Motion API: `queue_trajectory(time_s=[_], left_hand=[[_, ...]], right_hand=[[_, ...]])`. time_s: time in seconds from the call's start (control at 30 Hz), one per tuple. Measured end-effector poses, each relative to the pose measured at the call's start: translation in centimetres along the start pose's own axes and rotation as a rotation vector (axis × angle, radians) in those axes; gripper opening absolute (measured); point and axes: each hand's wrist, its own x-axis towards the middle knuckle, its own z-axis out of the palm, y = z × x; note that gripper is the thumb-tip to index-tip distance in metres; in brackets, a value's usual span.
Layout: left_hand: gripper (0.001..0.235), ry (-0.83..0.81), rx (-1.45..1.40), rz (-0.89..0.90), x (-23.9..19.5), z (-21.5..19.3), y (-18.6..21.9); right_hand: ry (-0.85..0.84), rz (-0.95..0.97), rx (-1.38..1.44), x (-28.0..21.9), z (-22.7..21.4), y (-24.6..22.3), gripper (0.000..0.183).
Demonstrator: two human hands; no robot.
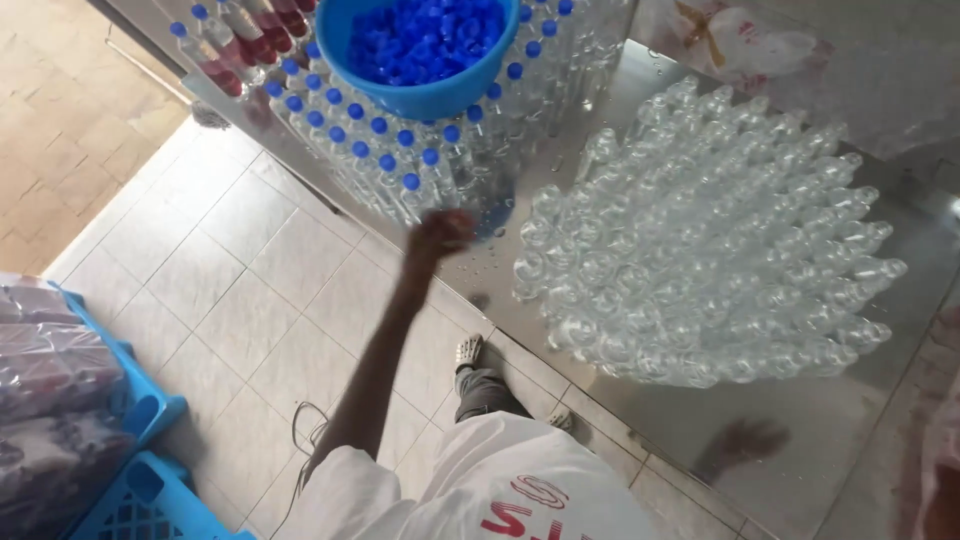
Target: The person repeatedly takes blue bottle caps from a blue basin and screws them onto clear plastic water bottles arranged on a metal table. The person handles the caps and bottles by hand, working through rows of bottles to secure the lids.
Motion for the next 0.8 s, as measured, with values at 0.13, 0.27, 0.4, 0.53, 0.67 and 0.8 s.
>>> queue_trajectory(time_s=[0.13, 0.27, 0.4, 0.53, 0.67, 0.8], left_hand=[[0.031, 0.220, 0.209, 0.278, 1.2, -3.1, 12.6], [0.047, 0.147, 0.435, 0.398, 11.0, -5.6, 17.8], [0.063, -0.034, 1.129, 0.303, 25.4, -9.1, 16.5], [0.093, -0.285, 1.613, 0.069, 34.9, -10.8, 12.5], [0.096, -0.579, 1.746, 0.016, 36.3, -9.9, 12.4], [0.078, -0.506, 1.622, 0.221, 35.4, -10.4, 11.3]], right_hand=[[0.061, -0.209, -0.036, 0.9, 6.2, -4.0, 0.060], [0.101, -0.323, 0.005, 2.6, 9.1, -22.2, 0.054], [0.078, -0.346, 0.190, 2.6, 13.2, -35.1, 0.044], [-0.062, -0.145, 0.226, 1.0, 15.9, -44.3, 0.051], [-0.012, -0.008, 0.258, -2.2, 19.1, -45.9, 0.047], [-0.022, 0.012, 0.208, -4.6, 20.4, -46.1, 0.045]])
